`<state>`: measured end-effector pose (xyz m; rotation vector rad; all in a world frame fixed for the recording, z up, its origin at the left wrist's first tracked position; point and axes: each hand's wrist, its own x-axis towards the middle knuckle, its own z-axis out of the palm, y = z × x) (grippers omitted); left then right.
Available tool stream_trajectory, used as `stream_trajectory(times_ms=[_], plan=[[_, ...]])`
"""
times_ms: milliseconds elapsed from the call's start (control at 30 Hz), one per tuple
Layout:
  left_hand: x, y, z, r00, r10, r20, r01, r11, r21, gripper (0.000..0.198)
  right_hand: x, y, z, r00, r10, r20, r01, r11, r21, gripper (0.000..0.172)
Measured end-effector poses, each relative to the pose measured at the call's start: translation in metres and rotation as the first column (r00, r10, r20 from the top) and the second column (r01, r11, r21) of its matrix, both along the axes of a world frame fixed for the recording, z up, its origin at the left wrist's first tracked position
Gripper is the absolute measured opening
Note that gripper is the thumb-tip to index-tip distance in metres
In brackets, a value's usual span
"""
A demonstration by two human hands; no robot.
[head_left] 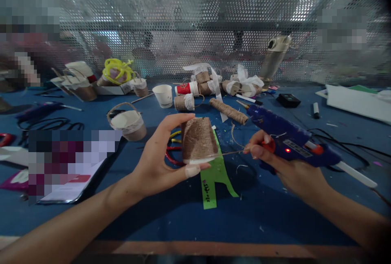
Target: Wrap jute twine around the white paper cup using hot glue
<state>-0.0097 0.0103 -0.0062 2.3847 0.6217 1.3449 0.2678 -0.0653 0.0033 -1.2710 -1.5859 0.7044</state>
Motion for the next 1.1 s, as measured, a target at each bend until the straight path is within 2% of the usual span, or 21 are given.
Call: stream_trajectory(times_ms=[167, 400, 567, 833, 1100], plan=[[0.0, -0.002, -0.001, 0.997, -0.06, 0.045, 0.064, 0.992, -0.106, 0.092, -0.002, 0.002, -0.003, 1.0, -0.018, -0.012, 0.017, 1.0, -0.022, 0.018], [0.005, -0.008, 0.001, 0.981, -0.105, 0.162, 0.149, 0.946, -0.287, 0.084, -0.005, -0.001, -0.003, 0.998, -0.062, 0.014, 0.063, 0.997, -0.043, 0.019], [0.007, -0.01, 0.003, 0.974, -0.101, 0.201, 0.172, 0.909, -0.38, 0.08, -0.006, -0.003, 0.0, 0.999, -0.021, 0.031, 0.022, 0.999, -0.038, 0.018], [0.005, -0.008, 0.0, 0.97, -0.103, 0.221, 0.183, 0.906, -0.381, 0.081, 0.001, -0.005, -0.007, 0.994, 0.086, -0.07, -0.09, 0.994, -0.058, 0.011], [0.007, -0.012, 0.003, 0.956, -0.122, 0.267, 0.223, 0.893, -0.391, 0.081, -0.008, -0.002, -0.001, 1.0, 0.009, 0.03, -0.009, 1.0, 0.008, 0.015]])
